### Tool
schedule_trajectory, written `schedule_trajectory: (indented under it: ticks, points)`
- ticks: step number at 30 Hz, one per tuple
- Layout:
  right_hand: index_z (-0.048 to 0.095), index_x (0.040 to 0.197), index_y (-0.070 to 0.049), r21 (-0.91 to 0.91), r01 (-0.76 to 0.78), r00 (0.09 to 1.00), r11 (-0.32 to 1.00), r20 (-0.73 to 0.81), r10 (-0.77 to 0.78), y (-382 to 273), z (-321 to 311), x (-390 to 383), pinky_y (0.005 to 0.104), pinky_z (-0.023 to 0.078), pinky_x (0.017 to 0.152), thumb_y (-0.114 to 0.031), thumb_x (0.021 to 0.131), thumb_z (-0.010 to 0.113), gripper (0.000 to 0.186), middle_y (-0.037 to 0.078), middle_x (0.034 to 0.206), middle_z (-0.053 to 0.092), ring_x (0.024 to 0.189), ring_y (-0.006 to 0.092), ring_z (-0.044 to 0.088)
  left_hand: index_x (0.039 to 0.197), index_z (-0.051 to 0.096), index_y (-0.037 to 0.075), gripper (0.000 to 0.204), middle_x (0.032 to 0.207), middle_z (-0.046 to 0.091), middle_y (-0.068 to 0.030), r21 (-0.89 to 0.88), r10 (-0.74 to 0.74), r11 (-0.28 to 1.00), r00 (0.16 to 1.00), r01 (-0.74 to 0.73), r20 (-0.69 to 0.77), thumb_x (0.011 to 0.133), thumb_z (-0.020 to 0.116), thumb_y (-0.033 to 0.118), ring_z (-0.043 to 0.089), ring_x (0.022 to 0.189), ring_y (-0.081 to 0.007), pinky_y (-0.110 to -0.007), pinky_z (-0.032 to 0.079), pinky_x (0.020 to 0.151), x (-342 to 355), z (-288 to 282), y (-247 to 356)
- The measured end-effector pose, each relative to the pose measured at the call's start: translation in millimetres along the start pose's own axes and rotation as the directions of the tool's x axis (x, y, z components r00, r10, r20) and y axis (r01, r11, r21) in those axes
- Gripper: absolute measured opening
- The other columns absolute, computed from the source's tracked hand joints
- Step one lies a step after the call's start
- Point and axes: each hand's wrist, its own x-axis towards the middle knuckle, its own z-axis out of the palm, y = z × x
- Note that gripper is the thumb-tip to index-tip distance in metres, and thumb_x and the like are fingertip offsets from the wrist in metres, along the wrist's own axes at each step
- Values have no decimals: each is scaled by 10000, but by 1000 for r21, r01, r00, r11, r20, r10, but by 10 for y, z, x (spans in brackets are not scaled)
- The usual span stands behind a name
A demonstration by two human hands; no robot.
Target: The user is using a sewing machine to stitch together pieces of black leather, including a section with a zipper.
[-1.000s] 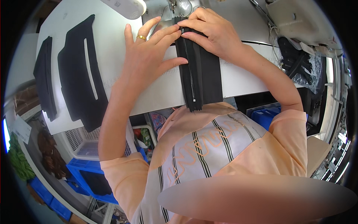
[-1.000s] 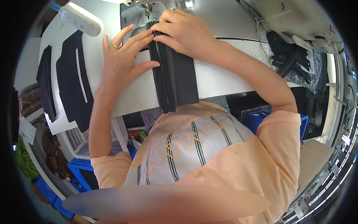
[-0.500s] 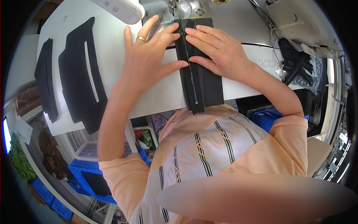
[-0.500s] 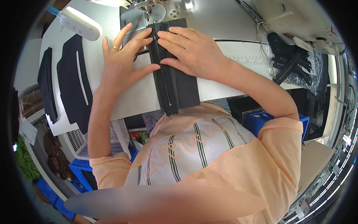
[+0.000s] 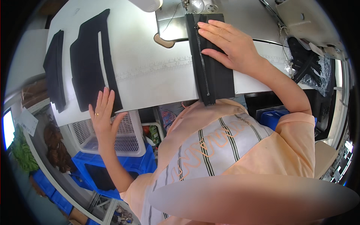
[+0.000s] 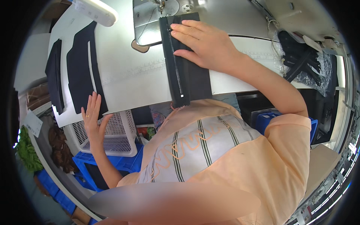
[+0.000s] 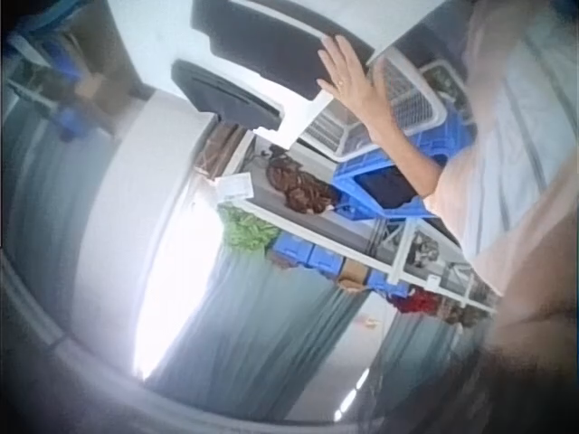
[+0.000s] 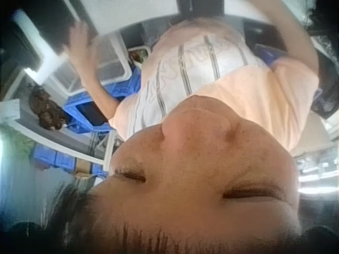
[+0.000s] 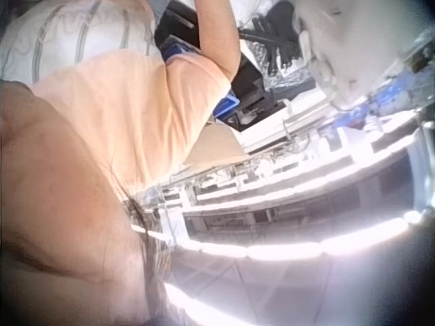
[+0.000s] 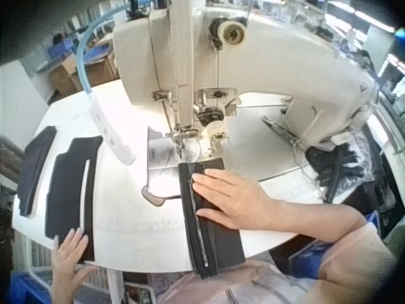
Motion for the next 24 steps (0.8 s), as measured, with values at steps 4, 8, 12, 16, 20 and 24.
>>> schedule_trajectory:
  ticks: [4,8,12,16,20,24]
  points:
    - [638,1193,-96,17,6,1000,1000,27,-6,13,-34,-2,325,507,940,-282,820,731,427,20,1304,608,1190,227,576,1258,636,59,560,1357,580,-83,-203,147,968,989,-145,-8,740,781,214,508,1285,-296,-446,391,1066,83,-15,-223]
    - [643,1165,-97,9,19,1000,1000,8,-19,14,-17,2,333,525,912,-291,831,725,395,21,1283,619,1157,238,595,1245,641,51,536,1342,588,-88,-169,265,950,964,-263,-10,735,781,139,541,1239,-282,-386,460,1020,84,-110,-184]
    - [641,1172,-94,7,34,999,999,5,-34,21,-20,14,336,524,912,-284,833,726,398,29,1279,622,1154,243,597,1235,646,57,481,1322,599,-97,-123,319,939,947,-321,-40,763,744,68,568,1208,-266,-375,480,1010,24,-108,-234]
    - [642,1172,-93,6,49,999,999,-9,-48,19,-17,31,335,526,906,-279,832,728,397,31,1274,625,1140,243,603,1246,636,46,475,1327,596,-97,-216,310,923,948,-319,-75,780,705,-18,574,1202,-270,-383,463,1028,5,-43,-369]
    - [644,1168,-92,-2,41,999,999,-11,-41,18,-15,7,336,527,902,-275,830,730,393,31,1267,630,1135,242,606,1231,652,55,443,1337,594,-78,-103,270,954,957,-281,-108,797,667,-34,551,1235,-270,-389,413,1073,134,-47,-345]
    - [649,1160,-94,12,61,997,998,-38,-61,20,-11,15,331,521,910,-279,830,729,386,26,1258,637,1137,230,607,1245,646,76,409,1325,609,-60,-327,-26,944,983,-36,-183,852,583,-19,499,1297,-247,-395,349,1111,311,84,-408]
